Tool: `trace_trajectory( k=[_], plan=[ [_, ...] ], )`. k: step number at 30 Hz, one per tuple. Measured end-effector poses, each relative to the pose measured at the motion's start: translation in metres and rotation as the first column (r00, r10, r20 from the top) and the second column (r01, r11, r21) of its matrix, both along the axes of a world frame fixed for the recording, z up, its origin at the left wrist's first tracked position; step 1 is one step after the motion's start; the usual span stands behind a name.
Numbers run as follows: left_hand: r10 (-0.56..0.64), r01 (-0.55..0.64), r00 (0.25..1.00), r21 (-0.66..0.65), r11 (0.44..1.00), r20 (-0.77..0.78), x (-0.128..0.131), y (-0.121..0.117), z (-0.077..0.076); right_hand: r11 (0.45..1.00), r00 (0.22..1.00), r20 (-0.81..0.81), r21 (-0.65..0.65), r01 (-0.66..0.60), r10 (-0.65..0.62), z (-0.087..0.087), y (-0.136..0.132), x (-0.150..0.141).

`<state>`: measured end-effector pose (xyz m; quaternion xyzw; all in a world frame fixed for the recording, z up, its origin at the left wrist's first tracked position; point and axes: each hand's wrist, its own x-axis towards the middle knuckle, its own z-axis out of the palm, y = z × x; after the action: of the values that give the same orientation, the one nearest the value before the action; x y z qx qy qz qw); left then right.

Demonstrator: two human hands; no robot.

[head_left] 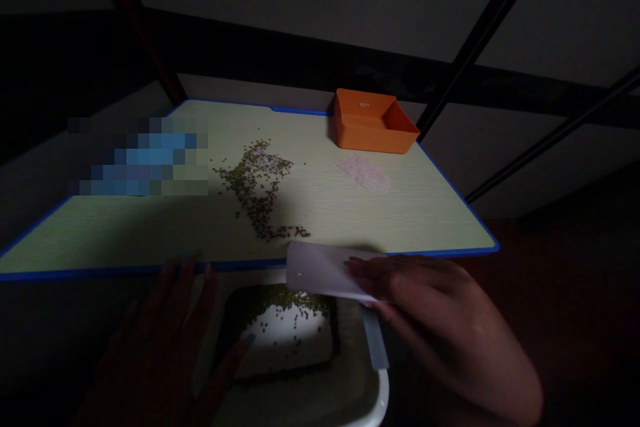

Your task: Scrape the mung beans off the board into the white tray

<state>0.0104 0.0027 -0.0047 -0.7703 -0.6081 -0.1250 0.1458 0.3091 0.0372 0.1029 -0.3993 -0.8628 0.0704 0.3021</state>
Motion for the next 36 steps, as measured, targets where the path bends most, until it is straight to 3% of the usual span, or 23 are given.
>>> trace_trajectory(
  k=[16,30,36],
  plan=[
    [-0.008,0.008,1.0,0.007,1.0,-0.02,-0.002,0.001,-0.001,0.976,0.976,0.049,-0.031,0.214,-0.212,-0.006,0.006,0.017],
    [-0.02,0.02,1.0,0.029,0.999,-0.017,-0.003,0.0,-0.002,0.949,0.953,-0.097,-0.166,0.267,-0.285,-0.014,0.009,0.036],
    [-0.003,0.004,0.999,0.029,1.0,-0.032,-0.003,0.001,-0.003,0.947,0.949,-0.074,-0.125,0.297,-0.307,-0.009,0.01,0.037]
  ],
)
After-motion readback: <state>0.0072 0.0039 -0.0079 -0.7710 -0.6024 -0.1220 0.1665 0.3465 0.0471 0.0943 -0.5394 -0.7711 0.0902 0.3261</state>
